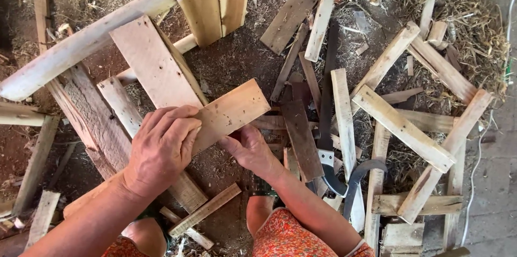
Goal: The person hammers nails into a wooden plank resting on a small wooden frame, then positions the plank against a wooden box and presses and fits it into place along the box edge. The person works over a floor covered with scrap wood pieces.
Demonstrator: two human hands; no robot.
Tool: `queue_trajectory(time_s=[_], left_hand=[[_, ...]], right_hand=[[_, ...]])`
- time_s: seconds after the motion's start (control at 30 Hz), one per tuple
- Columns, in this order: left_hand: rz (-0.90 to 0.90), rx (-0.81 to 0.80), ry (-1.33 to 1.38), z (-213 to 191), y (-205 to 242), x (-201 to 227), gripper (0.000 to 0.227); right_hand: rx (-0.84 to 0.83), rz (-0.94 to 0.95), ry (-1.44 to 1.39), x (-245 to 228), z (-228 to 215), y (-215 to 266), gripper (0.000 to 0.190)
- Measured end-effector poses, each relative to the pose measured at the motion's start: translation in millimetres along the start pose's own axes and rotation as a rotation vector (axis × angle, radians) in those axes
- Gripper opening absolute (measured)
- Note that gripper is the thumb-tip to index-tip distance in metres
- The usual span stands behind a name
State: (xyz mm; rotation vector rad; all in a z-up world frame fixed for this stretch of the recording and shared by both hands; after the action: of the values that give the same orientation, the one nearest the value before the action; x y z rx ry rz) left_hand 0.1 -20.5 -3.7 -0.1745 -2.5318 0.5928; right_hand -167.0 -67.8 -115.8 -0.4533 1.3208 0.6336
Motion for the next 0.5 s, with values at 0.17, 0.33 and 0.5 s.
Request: queue_trajectory(time_s=[0.17,0.33,0.5], left_hand=[[-0.003,0.004,-0.022,0,0,0,0.008],[-0.033,-0.032,-0.006,-1,-2,-1,0.009],[-0.018,0.014,0.06,-5,-7,-1,0.004]], right_hand=[[-0.006,-0.015,-0.018,2,1,2,0.038],[-0.198,-0.04,0.55,-84,-5,-2,0.028],[-0.046,-0.249,0.928,-139,3,-18,0.012]])
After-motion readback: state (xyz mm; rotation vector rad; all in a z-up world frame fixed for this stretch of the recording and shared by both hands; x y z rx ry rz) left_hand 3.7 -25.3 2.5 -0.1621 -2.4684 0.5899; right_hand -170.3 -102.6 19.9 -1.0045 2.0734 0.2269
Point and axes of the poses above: each hand's wrist, its own y-axis away from the middle knuckle, its own z-axis out of the palm, x = y × z, the point moved 3 cm from there along -y, towards the middle knuckle, and after that the axes turned 3 degrees about y, right-handed, at the moved point
